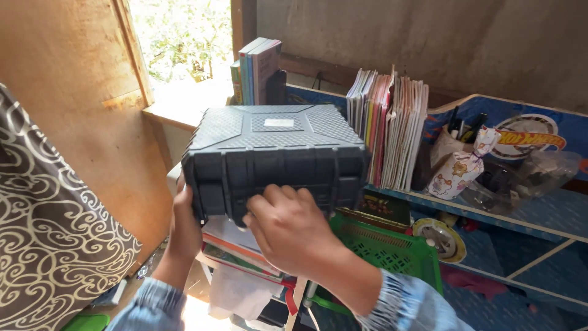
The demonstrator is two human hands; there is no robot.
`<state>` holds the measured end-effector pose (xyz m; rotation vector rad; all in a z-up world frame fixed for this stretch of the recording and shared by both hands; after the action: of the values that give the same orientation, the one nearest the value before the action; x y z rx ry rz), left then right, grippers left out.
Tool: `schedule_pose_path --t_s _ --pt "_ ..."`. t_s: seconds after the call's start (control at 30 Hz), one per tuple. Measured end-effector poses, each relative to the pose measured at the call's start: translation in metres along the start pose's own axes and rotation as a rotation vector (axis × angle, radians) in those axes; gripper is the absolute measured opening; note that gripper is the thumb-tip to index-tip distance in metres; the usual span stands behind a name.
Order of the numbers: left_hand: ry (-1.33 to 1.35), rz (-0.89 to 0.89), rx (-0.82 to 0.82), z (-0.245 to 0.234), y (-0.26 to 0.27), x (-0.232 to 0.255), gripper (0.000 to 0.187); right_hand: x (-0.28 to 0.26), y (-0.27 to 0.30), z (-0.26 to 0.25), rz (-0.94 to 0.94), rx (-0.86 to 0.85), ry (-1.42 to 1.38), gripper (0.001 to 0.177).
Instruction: Cleaning and organizing objects on a multi-tiered desk and shelf unit.
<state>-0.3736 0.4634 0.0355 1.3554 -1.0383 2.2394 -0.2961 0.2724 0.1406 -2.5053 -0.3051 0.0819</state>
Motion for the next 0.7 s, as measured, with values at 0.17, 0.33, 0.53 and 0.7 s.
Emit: schedule_pose_path --t_s 0.17,0.33,0.53,0.7 --pt "-0.351 0.275 0.255 0.014 -0.014 0.035 0.053 0.008 0.003 0.005 -0.077 0.13 0.033 0.026" --pt "-0.861 0.375 0.357 0.039 -0.021 0.065 0.063 0.063 0.037 -0.016 -0.141 0.605 -0.22 0.012" --pt "-1.087 0.227 0.174 0.027 -0.052 0.054 0.075 0.094 0.041 -0.018 0.356 0.486 -0.175 0.093" --pt "-1.069 0.154 0.081 -0.01 -0.085 0.047 0.073 0.078 0.037 -0.006 0.382 0.401 -0.163 0.081"
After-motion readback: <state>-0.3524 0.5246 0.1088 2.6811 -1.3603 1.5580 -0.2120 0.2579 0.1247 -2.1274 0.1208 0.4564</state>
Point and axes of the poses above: each hand's wrist, its own y-axis away from the middle knuckle, its own z-axis out of the palm, x = y × z, the point moved 4 cm from there along -y, towards the middle knuckle, and after that the axes turned 11 degrees about -z, right-handed, at the moved point
